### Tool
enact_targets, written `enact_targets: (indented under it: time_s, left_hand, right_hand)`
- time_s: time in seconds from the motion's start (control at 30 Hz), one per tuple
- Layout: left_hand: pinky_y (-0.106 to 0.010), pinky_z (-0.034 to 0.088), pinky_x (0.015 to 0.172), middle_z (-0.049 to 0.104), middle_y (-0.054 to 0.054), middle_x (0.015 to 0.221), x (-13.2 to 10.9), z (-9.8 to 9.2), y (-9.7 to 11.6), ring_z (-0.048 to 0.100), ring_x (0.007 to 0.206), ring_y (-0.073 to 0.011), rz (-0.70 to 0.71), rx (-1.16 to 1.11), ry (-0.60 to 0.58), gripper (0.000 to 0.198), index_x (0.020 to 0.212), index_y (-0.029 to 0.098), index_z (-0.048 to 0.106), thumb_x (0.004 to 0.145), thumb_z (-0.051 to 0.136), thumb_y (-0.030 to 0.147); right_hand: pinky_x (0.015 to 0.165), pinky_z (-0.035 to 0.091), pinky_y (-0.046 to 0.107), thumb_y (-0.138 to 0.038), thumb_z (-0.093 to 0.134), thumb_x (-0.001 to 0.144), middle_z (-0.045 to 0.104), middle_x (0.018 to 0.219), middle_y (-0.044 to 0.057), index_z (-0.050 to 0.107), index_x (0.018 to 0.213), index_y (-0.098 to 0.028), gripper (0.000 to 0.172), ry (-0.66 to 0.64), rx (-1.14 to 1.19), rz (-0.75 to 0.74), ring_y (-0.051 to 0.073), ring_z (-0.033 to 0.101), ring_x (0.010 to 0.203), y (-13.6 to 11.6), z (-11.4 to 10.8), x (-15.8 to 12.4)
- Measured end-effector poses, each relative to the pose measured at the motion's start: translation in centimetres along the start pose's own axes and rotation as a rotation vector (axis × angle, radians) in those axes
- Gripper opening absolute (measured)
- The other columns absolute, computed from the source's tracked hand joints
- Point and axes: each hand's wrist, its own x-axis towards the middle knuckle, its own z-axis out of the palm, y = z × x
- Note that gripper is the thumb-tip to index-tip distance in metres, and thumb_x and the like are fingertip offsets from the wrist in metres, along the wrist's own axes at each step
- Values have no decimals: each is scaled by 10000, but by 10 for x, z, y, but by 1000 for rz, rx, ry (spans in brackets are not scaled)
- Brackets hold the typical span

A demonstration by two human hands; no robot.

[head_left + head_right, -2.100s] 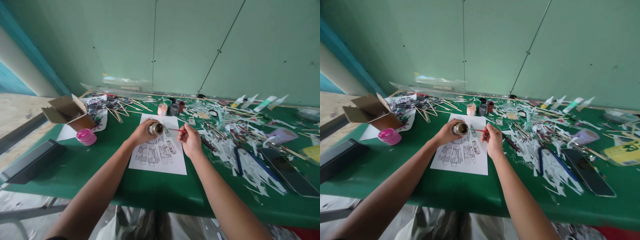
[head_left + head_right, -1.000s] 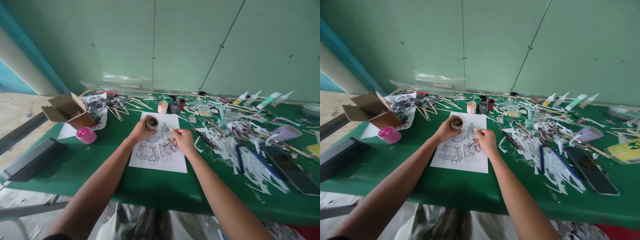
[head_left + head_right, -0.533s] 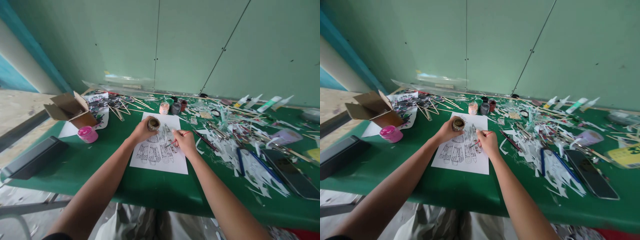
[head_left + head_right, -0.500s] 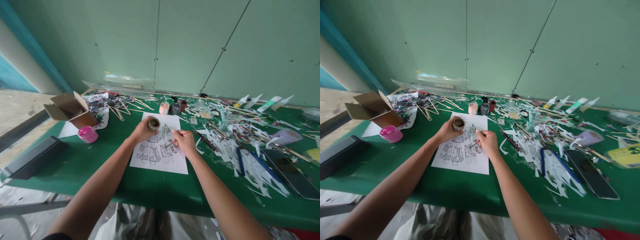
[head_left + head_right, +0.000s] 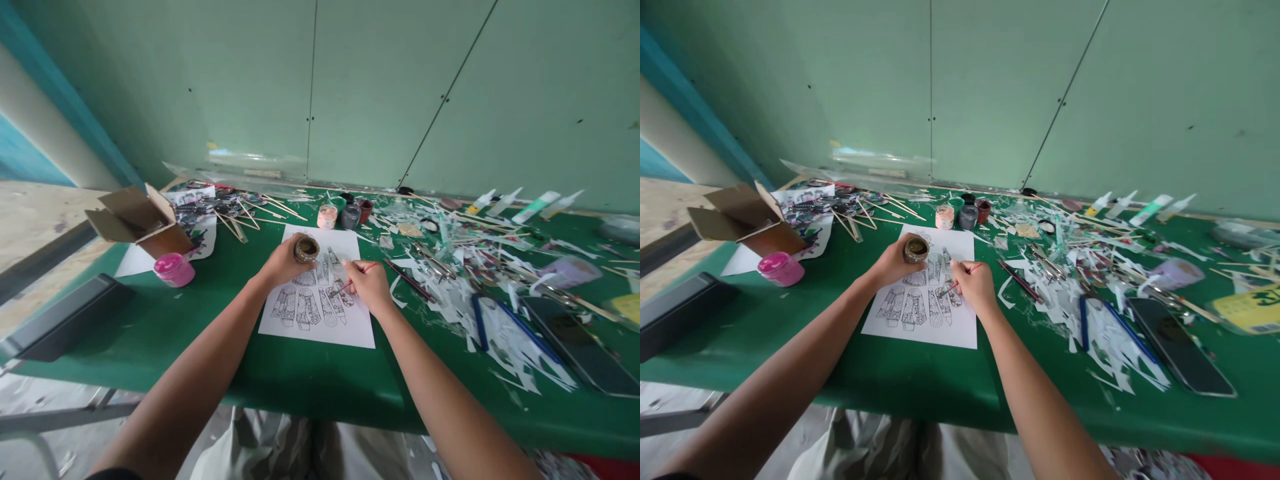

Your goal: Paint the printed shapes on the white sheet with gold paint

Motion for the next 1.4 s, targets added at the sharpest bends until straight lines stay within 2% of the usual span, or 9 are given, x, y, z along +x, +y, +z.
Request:
enact_targets:
  time_s: [0.2, 0.3, 0.4, 0.63, 1.0, 1.2, 1.4]
  left_hand:
    - [-361, 475, 801, 650, -47, 1007, 0, 0, 2, 608, 917, -233, -10, 5, 2, 443, 1007, 201, 537, 608, 726, 247]
    - [-365, 477, 796, 650, -49, 1011, 0, 0, 2, 609, 919, -237, -15, 6, -7, 442, 1011, 202, 537, 613, 723, 256]
    - [-367, 481, 790, 651, -50, 1008, 0, 0, 1, 610, 921, -241, -9, 2, -11, 435, 1005, 206, 536, 617, 722, 264]
    - [-374, 480, 801, 645, -64, 1045, 1, 0, 1, 607, 943, -251, -34, 23, -22, 473, 1035, 203, 535, 611, 736, 260]
    - [-366, 471, 783, 649, -46, 992, 2, 2, -2, 610, 894, -235, 11, 18, -17, 433, 986, 205, 538, 601, 727, 267]
    - [-368, 473, 783, 651, -45, 981, 1, 1, -1, 613, 888, -237, 1, 24, -8, 438, 995, 211, 539, 604, 727, 270]
    - [-360, 472, 773, 653, -45, 986, 0, 0, 0, 614, 886, -235, 4, 21, -17, 433, 994, 210, 538, 607, 721, 272]
  right_hand:
    - [296, 336, 205, -667, 556, 732, 472, 323, -17, 529, 489, -185, 541, -52, 171, 51, 86, 406, 253, -4, -2, -1]
    - [307, 374, 201, -694, 573, 701, 498, 356, -5, 538, 475, -178, 565, -96, 199, 60, 86, 437, 282, -5, -2, -3]
    - [311, 385, 198, -692, 602, 676, 474, 348, -16, 517, 443, -182, 568, -74, 179, 72, 76, 420, 284, -4, -1, -2]
    - [293, 323, 195, -648, 607, 707, 421, 320, -35, 487, 440, -196, 539, 26, 249, 86, 68, 371, 269, -3, 1, 1]
    - [325, 345, 220, -647, 565, 747, 396, 327, -40, 452, 433, -212, 548, 7, 144, -36, 95, 424, 284, 0, -2, -1]
    - [319, 355, 225, -615, 597, 730, 424, 342, -36, 463, 446, -218, 507, 21, 116, -2, 99, 414, 292, -2, 2, -2]
    - [328, 329, 216, -556, 622, 723, 432, 341, -35, 471, 432, -205, 480, -19, 41, 16, 90, 401, 303, -1, 4, -4]
